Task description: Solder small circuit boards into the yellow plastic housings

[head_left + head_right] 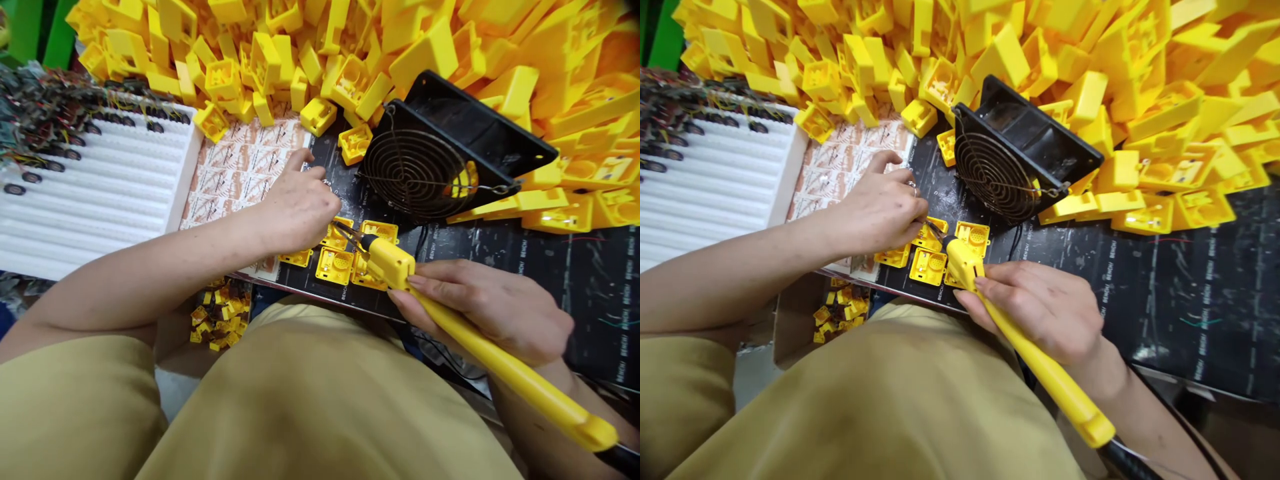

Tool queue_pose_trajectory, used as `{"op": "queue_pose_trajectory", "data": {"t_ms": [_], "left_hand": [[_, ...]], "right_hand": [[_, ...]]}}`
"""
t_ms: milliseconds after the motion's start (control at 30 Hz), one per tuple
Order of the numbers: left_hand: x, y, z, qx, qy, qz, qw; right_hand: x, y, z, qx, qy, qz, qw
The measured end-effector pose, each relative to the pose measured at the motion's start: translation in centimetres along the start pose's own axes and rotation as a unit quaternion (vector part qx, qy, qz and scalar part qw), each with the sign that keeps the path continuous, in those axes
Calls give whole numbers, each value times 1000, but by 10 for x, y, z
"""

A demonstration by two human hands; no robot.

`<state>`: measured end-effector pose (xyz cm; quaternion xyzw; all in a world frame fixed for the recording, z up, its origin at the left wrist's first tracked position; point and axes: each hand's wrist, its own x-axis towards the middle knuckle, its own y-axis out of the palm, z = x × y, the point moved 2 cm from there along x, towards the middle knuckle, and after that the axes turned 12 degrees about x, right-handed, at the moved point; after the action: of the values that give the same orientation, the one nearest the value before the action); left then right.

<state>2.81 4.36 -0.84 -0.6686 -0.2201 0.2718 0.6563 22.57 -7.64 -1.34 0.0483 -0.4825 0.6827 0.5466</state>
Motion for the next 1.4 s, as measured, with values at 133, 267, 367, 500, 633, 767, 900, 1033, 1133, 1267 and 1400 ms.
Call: {"op": "queue_pose_trajectory", "data": {"t_ms": [133,267,367,500,633,767,900,1033,1133,1267,1400], "left_hand": [[3,0,0,-7,1,3,1000],[3,2,1,45,21,-2,999],[2,2,1,91,36,1,995],[2,2,1,133,48,0,990],[2,3,2,133,51,-8,990],[0,2,2,109,29,12,994],[-6,3,4,99,11,4,995],[-14,8,7,90,-4,-37,995],[-18,10,6,91,-14,-35,995],[-19,12,6,66,-24,32,997],[-22,15,7,39,-27,21,999]], "right_hand": [[4,-5,2,15,-33,14,999],[2,-12,6,12,48,34,998],[-2,-13,6,20,71,33,997],[-1,-11,4,20,47,20,998],[1,-10,4,24,63,17,998],[0,-12,6,29,72,4,997],[-3,-13,7,38,107,7,994],[-3,-11,6,41,103,-2,994],[0,-10,5,41,96,-6,995],[0,-10,5,37,72,-8,997],[-17,-11,4,34,101,-45,993]]}}
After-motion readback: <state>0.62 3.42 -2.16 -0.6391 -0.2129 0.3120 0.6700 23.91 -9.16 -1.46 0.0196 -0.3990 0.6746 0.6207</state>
